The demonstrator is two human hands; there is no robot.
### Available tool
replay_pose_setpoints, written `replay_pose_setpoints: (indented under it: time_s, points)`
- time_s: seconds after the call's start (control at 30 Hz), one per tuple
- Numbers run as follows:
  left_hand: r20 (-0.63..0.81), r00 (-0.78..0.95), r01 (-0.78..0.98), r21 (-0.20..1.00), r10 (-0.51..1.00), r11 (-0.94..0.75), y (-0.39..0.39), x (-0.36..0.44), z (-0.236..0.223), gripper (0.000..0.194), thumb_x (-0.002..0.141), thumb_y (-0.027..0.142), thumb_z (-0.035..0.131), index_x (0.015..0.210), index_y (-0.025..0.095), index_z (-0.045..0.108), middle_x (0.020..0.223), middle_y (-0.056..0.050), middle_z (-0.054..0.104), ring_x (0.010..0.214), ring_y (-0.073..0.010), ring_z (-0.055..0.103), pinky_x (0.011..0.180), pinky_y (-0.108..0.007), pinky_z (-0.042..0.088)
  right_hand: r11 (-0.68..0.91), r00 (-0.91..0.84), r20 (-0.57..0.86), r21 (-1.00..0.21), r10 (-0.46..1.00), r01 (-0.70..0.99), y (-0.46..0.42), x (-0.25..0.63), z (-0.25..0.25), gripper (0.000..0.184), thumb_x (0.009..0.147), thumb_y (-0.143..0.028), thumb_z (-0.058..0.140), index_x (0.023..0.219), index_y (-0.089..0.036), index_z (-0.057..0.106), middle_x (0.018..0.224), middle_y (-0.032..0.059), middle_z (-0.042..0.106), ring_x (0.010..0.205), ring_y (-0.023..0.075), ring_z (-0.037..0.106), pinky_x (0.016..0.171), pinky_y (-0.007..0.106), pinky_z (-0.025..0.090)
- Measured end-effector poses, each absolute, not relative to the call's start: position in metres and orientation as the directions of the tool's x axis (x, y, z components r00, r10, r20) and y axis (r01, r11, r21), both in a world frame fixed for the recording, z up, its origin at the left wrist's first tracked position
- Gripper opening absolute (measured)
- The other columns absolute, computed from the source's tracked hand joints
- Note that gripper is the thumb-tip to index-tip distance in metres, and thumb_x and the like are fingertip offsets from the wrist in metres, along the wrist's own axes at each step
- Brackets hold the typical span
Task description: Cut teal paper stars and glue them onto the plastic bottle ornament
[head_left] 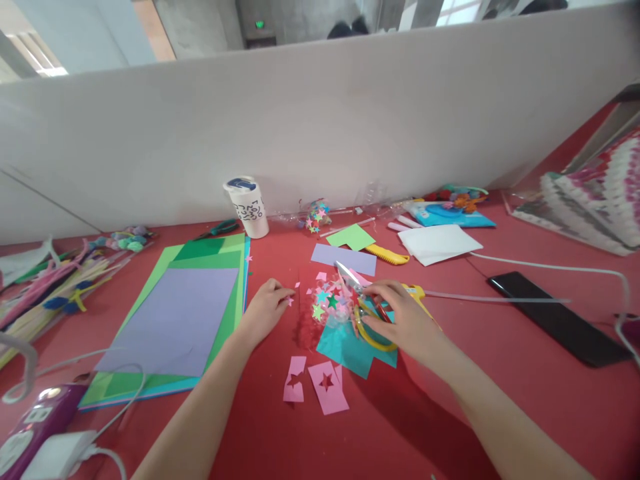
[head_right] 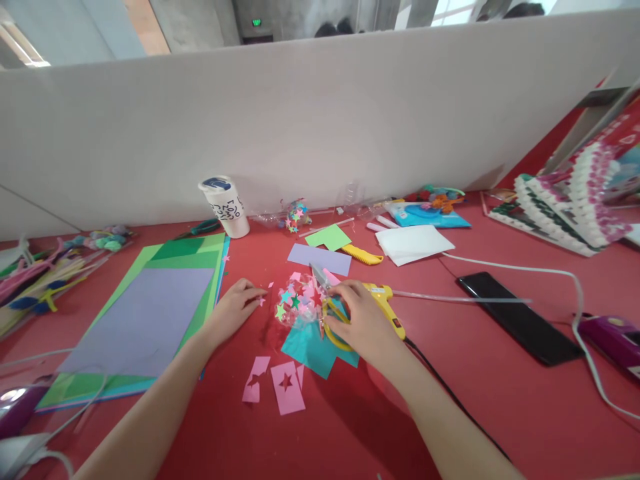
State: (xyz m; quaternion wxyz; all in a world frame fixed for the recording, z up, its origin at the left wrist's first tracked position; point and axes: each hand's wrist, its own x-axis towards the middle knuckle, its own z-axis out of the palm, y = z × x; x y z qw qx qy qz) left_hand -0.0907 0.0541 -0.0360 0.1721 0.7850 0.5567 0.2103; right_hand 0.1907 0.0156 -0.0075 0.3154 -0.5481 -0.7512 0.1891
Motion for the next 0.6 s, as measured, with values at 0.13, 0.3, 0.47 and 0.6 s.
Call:
replay_pose_setpoints:
  time_s: [0.13, 0.3, 0.47, 0.6]
  points:
    - [0.120, 0.327, 0.787, 0.514, 0.937, -0.340, 0.052, -0.092, -0.029, 0.022, 0.085, 0.018, 0.050, 0.094, 0.022, 0.069, 0.092, -0.004, 0.056, 0.091, -0.0185, 0.059, 0.088, -0.034, 0.046, 0.335, -0.221, 0.254, -0.634, 0.942, 0.697, 0.014, 0.190, 0.001, 0.022, 0.073, -0.023, 0.060, 0.095, -0.021, 0.059, 0.100, 0.0094, 0.061, 0.096, 0.0285, 0.061, 0.086, 0.045, 0.050]
    - [0.100, 0.307, 0.797, 0.516, 0.946, -0.313, 0.053, -0.093, -0.030, 0.011, 0.084, 0.017, 0.053, 0.085, 0.018, 0.064, 0.091, -0.004, 0.056, 0.084, -0.0159, 0.059, 0.081, -0.032, 0.049, 0.357, -0.220, 0.285, -0.653, 0.933, 0.668, 0.009, 0.188, 0.016, 0.029, 0.078, -0.028, 0.060, 0.105, -0.022, 0.057, 0.112, 0.0108, 0.056, 0.106, 0.0289, 0.057, 0.092, 0.047, 0.047]
    - [0.056, 0.357, 0.814, 0.471, 0.933, -0.340, 0.063, -0.098, -0.031, 0.011, 0.086, 0.025, 0.059, 0.085, 0.014, 0.061, 0.091, -0.003, 0.061, 0.079, -0.0146, 0.059, 0.075, -0.034, 0.051, 0.398, -0.171, 0.381, -0.664, 0.908, 0.633, 0.009, 0.189, 0.026, 0.029, 0.083, -0.028, 0.054, 0.111, -0.022, 0.053, 0.120, 0.0122, 0.050, 0.105, 0.0270, 0.056, 0.089, 0.043, 0.050]
    - [0.031, 0.416, 0.827, 0.403, 0.909, -0.393, 0.065, -0.100, -0.024, 0.021, 0.089, 0.032, 0.056, 0.100, 0.014, 0.061, 0.100, -0.005, 0.064, 0.085, -0.0164, 0.062, 0.076, -0.037, 0.053, 0.405, -0.149, 0.408, -0.665, 0.901, 0.627, 0.006, 0.190, 0.025, 0.021, 0.084, -0.025, 0.053, 0.106, -0.023, 0.054, 0.112, 0.0109, 0.055, 0.095, 0.0254, 0.059, 0.082, 0.040, 0.051]
